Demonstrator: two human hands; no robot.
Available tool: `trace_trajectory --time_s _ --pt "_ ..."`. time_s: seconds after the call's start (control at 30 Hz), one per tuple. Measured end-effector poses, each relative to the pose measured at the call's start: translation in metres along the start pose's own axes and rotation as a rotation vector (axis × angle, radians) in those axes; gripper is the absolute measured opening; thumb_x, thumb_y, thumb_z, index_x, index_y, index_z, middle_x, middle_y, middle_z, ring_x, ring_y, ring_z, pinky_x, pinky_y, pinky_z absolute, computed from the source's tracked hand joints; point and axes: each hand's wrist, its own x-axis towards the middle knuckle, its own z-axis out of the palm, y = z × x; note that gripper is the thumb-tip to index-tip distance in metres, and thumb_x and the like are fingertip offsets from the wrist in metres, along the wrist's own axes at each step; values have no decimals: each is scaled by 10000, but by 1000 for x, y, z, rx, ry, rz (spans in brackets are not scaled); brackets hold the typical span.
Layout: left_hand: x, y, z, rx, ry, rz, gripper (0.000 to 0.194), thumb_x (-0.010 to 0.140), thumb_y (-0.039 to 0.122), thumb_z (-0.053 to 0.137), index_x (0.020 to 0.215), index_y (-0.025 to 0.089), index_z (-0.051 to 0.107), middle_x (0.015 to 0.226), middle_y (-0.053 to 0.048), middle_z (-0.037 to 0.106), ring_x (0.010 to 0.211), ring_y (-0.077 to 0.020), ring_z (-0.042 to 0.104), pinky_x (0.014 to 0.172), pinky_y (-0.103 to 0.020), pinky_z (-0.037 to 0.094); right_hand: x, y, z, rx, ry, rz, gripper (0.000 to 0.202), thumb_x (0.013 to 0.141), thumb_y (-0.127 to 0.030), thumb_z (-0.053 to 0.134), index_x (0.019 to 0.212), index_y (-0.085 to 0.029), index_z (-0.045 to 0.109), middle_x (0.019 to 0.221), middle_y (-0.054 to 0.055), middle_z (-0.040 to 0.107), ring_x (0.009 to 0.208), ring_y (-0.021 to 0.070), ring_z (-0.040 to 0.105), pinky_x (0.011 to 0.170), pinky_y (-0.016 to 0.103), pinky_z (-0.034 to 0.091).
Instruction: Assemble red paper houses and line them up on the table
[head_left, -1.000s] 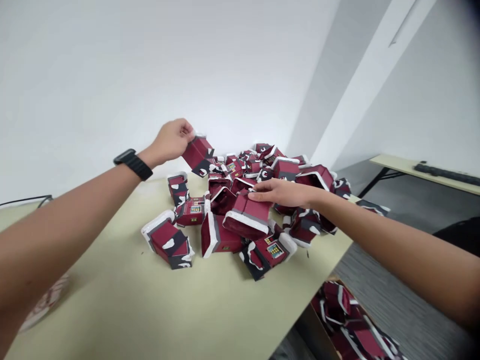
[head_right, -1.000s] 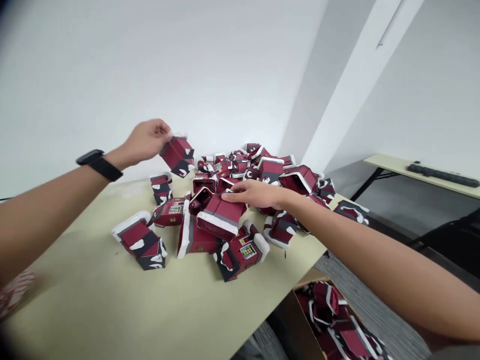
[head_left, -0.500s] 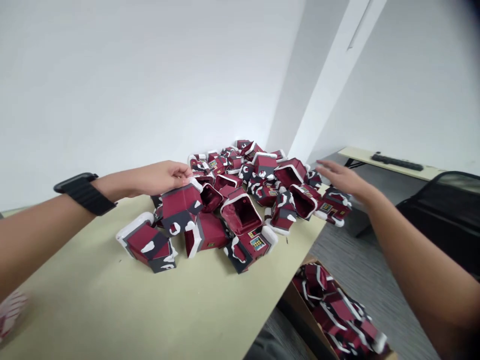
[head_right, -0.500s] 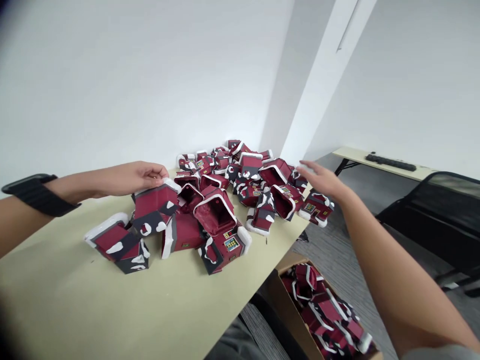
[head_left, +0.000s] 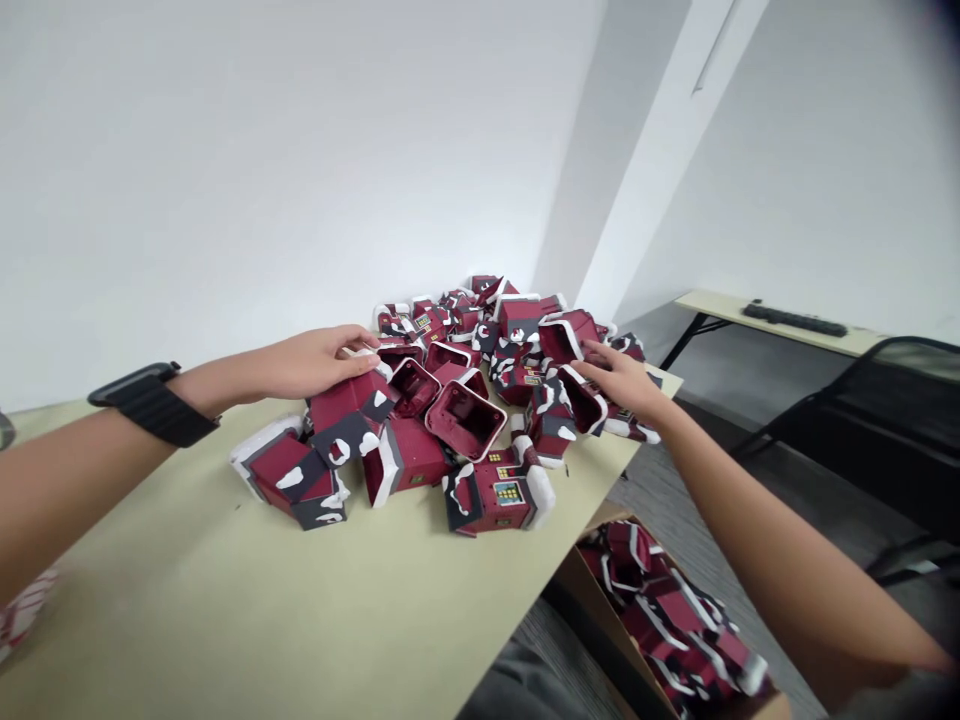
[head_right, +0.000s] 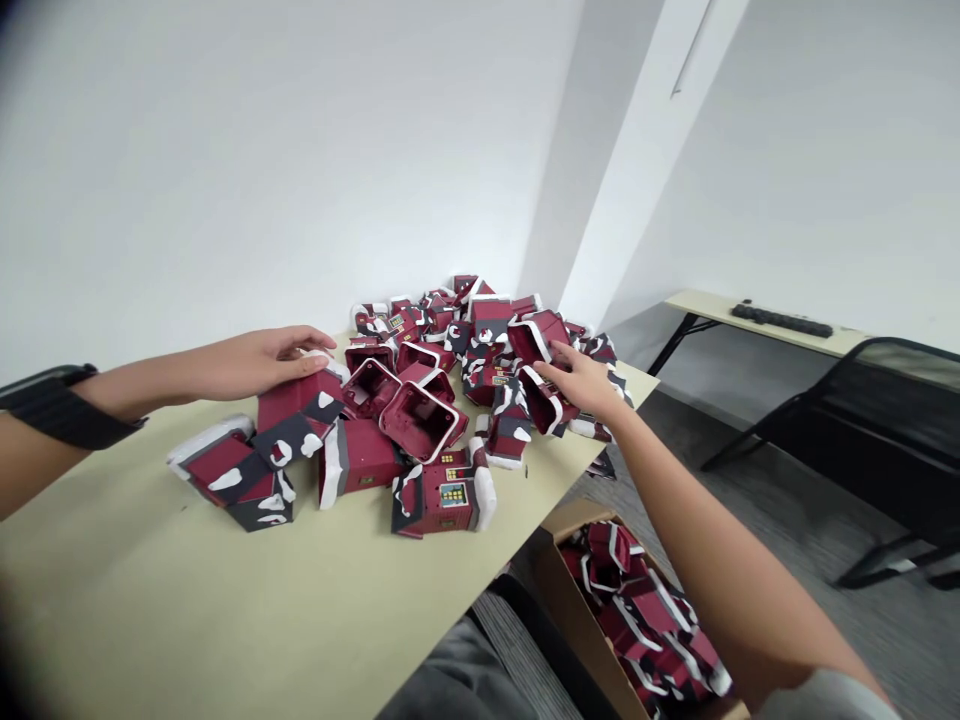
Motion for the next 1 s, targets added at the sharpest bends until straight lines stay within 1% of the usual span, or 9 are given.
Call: trace_trajectory --time_s 0.13,0.27,0.4,0.5,0.67,0.73,0.8,0.9,1.0 --pt "-4 4 5 43 -1 -21 499 872 591 556 1272 320 681 1243 -48 725 1059 -269 681 850 -293 518 -8 -26 12 156 -38 -8 747 896 -545 644 1541 -194 509 1440 148 654 1372 305 589 1208 462 373" --pt "-10 2 14 104 90 19 462 943 564 444 1268 326 671 1355 -20 684 1171 -285 647 987 -338 490 -10 -52 32 256 -74 -87 546 901 -506 641 1374 -235 656 1410 103 675 1301 300 620 1150 460 425" --pt "-20 8 25 95 173 69 546 983 617 377 1341 272 605 1381 -66 664 1209 -307 618 1068 -407 453 -11 -66 46 369 -37 -138 411 898 -453 621 1197 -195 737 1181 94 767 1062 271 699 1016 424 506" --pt "-26 14 28 95 196 89 571 995 640 355 1335 250 594 1356 -88 669 1193 -314 616 1062 -430 446 -19 -68 37 310 33 -161 381 930 -476 569 1083 -190 769 1017 84 787 927 265 707 931 430 538" --pt "-30 21 27 130 220 82 591 992 679 344 1284 246 622 1296 -99 692 1139 -323 628 999 -435 461 -40 -31 -24 260 135 -209 399 906 -549 646 1109 -228 767 1236 88 752 1026 300 724 934 445 573" --pt "-31 23 27 139 231 89 604 990 688 338 1268 240 632 1277 -106 697 1119 -322 630 984 -432 465 -45 0 -49 170 8 -203 542 882 -588 676 1323 -273 685 1388 96 679 1099 338 716 914 469 597" --pt "-32 25 28 151 239 80 615 987 692 335 1259 231 637 1258 -116 701 1097 -323 631 972 -437 468 -45 32 -63 -17 -201 -294 750 818 -569 748 1497 -312 558 1560 95 541 1364 396 571 1086 521 517" --pt "-35 26 27 167 238 62 612 988 680 334 1251 222 643 1233 -125 706 1074 -324 636 963 -448 471 -41 64 -60 -236 -360 -339 938 711 -395 815 1577 -297 469 1662 118 392 1488 426 428 1193 533 410" --pt "-44 38 26 231 309 108 584 997 642 354 1268 220 652 1288 -130 690 1159 -346 606 1018 -486 442 -37 73 -42 -333 -259 -349 826 680 -269 788 1477 -227 578 1550 173 493 1345 404 570 1127 493 470"
